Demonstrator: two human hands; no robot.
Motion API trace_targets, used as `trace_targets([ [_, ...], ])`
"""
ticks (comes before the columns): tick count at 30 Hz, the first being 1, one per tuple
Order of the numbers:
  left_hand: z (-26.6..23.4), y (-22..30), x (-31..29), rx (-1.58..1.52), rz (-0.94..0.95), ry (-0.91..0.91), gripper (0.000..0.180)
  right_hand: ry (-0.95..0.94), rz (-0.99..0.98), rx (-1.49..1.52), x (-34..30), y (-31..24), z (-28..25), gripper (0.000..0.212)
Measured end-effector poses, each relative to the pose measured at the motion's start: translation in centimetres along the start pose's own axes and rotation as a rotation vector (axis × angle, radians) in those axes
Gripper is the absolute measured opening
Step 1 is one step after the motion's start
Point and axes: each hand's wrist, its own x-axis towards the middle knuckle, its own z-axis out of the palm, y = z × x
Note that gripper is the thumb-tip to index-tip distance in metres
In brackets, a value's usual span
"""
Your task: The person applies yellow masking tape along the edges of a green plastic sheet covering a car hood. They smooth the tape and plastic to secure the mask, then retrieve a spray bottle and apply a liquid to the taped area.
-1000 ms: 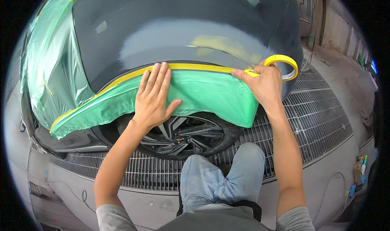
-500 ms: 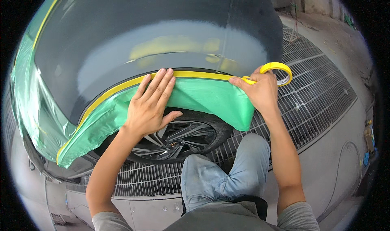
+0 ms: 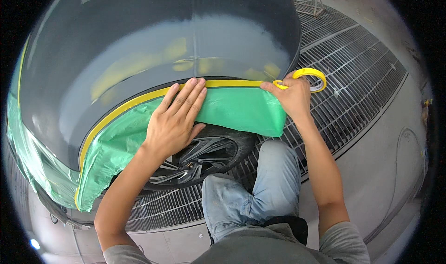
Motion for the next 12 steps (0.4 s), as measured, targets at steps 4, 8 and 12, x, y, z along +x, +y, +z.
trace_targets([
  [4, 0.4, 0.7, 1.2, 0.009, 0.024, -0.017, 0.09, 0.005, 0.031, 0.031, -1.1, 1.9, 1.1, 0.073],
  [8, 0.8, 1.9, 2.4, 0.01, -0.002, -0.07, 0.094, 0.112, -0.016, 0.042, -2.0, 3.6, 2.5, 0.071],
  [12, 1.4, 2.7, 3.9, 0.004, 0.025, -0.11, 0.097, 0.08, 0.064, 0.001, -2.9, 5.7, 3.5, 0.073],
])
